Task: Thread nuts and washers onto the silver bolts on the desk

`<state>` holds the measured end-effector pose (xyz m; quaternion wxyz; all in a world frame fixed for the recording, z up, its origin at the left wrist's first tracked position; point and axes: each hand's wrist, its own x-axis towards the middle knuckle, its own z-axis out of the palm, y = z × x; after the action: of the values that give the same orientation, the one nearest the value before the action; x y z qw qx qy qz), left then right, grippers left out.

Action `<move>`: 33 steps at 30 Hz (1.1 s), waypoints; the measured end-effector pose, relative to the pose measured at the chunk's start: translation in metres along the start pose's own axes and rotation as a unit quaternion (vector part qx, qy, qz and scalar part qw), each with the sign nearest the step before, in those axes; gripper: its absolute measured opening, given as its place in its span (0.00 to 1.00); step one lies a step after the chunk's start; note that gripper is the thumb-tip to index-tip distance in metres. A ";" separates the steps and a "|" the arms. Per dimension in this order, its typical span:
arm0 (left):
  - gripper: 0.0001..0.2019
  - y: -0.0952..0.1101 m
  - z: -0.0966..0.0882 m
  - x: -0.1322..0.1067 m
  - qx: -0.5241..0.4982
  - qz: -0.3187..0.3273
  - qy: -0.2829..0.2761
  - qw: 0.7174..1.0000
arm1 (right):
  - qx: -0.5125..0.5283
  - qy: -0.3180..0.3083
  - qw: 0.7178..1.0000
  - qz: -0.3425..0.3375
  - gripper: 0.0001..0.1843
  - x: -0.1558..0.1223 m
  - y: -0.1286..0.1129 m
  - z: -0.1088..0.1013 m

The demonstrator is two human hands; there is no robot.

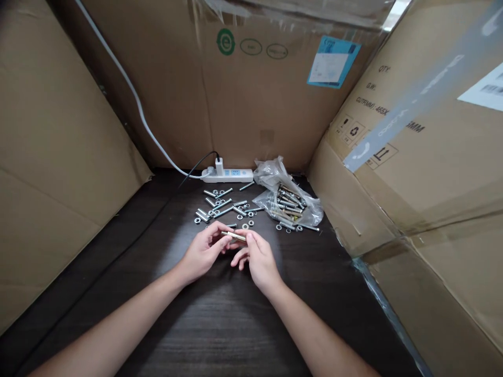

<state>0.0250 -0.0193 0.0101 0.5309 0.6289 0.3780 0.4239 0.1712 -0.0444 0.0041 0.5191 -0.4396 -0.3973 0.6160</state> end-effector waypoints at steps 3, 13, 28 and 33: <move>0.10 0.000 -0.004 0.002 -0.044 -0.017 -0.022 0.999 | 0.019 -0.010 1.000 -0.005 0.18 0.000 -0.001 -0.003; 0.10 0.001 -0.007 0.009 -0.176 -0.039 0.069 0.981 | -0.154 -0.039 0.985 -0.072 0.18 0.004 0.000 -0.012; 0.10 -0.004 -0.009 0.009 -0.270 -0.109 0.059 0.955 | -0.566 0.025 0.777 -0.275 0.10 0.024 -0.007 -0.039; 0.11 -0.004 -0.010 0.009 -0.245 -0.089 0.067 0.963 | -0.603 0.047 0.739 -0.296 0.13 0.029 -0.003 -0.039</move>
<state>0.0191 -0.0067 0.0082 0.6777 0.4136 0.3520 0.4957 0.2075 -0.0144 -0.0085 0.3196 -0.5498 -0.7707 0.0412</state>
